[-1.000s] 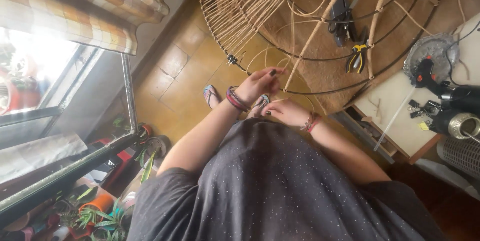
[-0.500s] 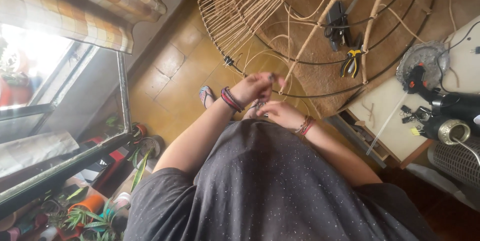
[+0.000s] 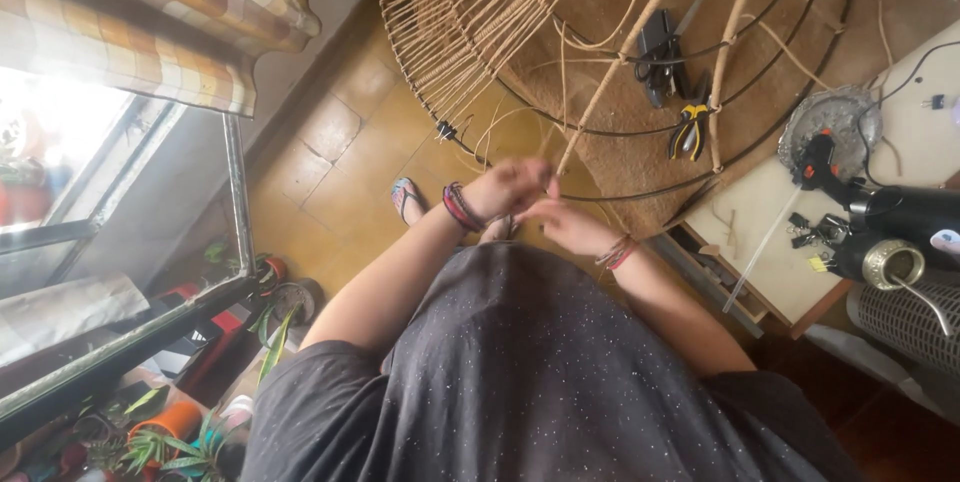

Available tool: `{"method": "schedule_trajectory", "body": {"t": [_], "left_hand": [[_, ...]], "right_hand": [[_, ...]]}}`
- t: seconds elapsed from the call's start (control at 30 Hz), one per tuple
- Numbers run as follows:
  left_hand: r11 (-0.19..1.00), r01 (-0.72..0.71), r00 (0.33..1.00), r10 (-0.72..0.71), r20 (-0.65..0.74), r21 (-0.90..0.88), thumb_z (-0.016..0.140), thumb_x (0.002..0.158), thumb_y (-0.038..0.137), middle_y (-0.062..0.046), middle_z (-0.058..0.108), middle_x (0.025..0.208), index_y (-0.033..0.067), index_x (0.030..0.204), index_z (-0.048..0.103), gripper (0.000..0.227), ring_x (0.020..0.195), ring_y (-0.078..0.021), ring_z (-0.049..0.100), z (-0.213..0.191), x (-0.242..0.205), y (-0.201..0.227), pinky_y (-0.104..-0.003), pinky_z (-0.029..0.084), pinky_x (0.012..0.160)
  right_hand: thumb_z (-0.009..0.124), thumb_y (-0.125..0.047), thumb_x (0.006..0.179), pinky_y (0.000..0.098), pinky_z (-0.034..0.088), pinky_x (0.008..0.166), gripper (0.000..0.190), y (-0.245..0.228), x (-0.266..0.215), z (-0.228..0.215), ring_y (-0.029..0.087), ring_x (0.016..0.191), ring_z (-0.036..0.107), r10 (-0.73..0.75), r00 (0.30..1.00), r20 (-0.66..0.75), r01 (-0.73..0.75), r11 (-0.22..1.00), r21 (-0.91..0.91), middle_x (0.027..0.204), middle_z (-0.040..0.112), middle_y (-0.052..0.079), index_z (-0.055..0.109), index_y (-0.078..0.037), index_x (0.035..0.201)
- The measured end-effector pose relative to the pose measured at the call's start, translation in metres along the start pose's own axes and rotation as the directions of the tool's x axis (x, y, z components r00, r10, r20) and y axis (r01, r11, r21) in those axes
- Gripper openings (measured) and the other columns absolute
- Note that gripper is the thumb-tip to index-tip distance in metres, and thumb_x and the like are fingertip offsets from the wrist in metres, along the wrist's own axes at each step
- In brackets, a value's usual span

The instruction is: Weaving wicker or rattan strands through a circular frame to construct a chair seat.

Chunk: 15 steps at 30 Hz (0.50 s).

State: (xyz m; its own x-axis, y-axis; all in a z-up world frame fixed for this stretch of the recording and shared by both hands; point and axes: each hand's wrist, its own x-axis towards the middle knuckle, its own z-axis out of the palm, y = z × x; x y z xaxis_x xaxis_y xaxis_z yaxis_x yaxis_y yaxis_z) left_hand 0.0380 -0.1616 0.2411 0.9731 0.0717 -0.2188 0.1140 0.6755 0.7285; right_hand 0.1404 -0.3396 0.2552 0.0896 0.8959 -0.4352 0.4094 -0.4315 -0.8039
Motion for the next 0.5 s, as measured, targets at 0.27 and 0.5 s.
{"method": "schedule_trajectory", "body": {"t": [0.27, 0.5], "left_hand": [[-0.631, -0.143, 0.965, -0.26, -0.034, 0.762, 0.06, 0.084, 0.026, 0.002, 0.066, 0.061, 0.0213, 0.073, 0.076, 0.02, 0.064, -0.0195, 0.071, -0.134, 0.017, -0.104, -0.038, 0.056, 0.057], [-0.508, -0.135, 0.726, 0.533, 0.434, 0.851, 0.055, 0.091, 0.027, 0.007, 0.055, 0.086, 0.0243, 0.084, 0.06, 0.008, 0.071, -0.0142, 0.063, 0.014, 0.139, 0.011, -0.032, 0.05, 0.06]], "right_hand": [[0.036, -0.033, 0.111, 0.0256, 0.024, 0.05, 0.022, 0.07, -0.016, -0.042, 0.007, 0.046, 0.023, 0.064, 0.798, -0.6, 0.559, 0.296, 0.775, 0.062, 0.019, -0.013, 0.049, -0.019, 0.101], [0.064, -0.006, 0.088, 0.0523, 0.053, 0.1, 0.031, 0.069, -0.022, 0.015, 0.041, 0.114, 0.066, -0.098, 0.995, -0.036, 0.096, 0.994, -0.049, 0.122, 0.069, 0.019, 0.074, -0.007, 0.117]]}}
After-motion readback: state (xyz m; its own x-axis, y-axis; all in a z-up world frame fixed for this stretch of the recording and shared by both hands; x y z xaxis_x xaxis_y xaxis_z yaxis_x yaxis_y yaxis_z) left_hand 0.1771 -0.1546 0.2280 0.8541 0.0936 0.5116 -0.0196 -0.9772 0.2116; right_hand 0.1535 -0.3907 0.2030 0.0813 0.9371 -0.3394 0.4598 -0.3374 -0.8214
